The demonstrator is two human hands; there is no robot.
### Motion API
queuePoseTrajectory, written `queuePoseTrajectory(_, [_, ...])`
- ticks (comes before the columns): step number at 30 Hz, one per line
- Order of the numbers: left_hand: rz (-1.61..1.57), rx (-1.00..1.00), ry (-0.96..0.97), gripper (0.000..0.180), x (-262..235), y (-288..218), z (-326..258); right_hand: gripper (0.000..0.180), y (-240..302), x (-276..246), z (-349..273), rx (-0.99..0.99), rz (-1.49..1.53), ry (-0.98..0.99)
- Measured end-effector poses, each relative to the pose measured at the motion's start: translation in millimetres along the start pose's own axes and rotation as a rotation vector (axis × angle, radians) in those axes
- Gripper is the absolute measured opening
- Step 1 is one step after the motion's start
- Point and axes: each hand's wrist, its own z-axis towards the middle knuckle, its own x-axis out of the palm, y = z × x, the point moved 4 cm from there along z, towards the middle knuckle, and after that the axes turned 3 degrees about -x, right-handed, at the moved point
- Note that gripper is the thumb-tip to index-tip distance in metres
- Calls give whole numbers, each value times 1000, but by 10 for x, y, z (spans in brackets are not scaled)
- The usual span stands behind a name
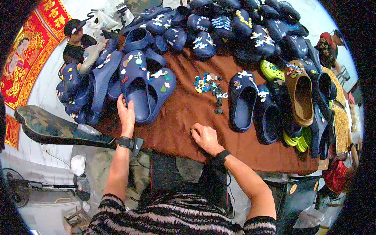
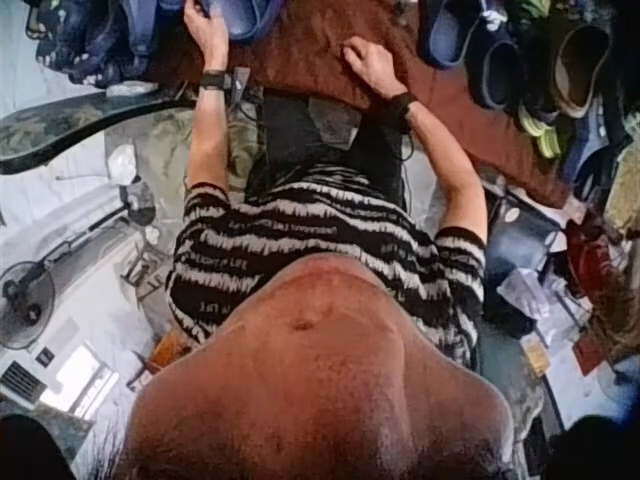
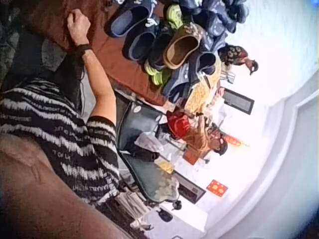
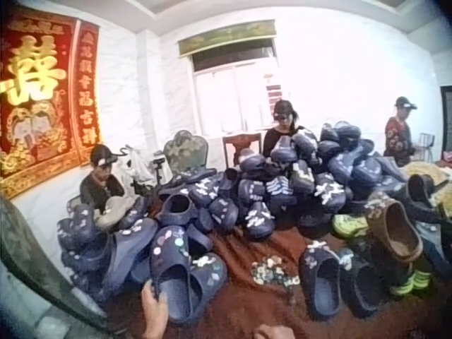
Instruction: Manually attaching decorative charms into the holes of plastic clogs.
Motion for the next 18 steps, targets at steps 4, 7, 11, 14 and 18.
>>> queuePoseTrajectory(4, [108, 36, 37, 51, 49, 0, 54, 18, 12, -7, 37, 19, -44, 37])
queuePoseTrajectory(7, [27, 64, -17, 50, 56, -50, 119, 18, -13, 3, 34, 19, -56, 36])
queuePoseTrajectory(11, [-30, 37, 24, 48, 10, -115, 92, 18, -42, 48, 55, -1, -87, 55])
queuePoseTrajectory(14, [-80, 36, 41, 48, -40, -135, 19, 18, -34, 53, 52, -7, -97, 58])
queuePoseTrajectory(18, [-150, -26, 12, 50, -184, -13, 12, 18, 16, 54, 44, -33, -107, 46])
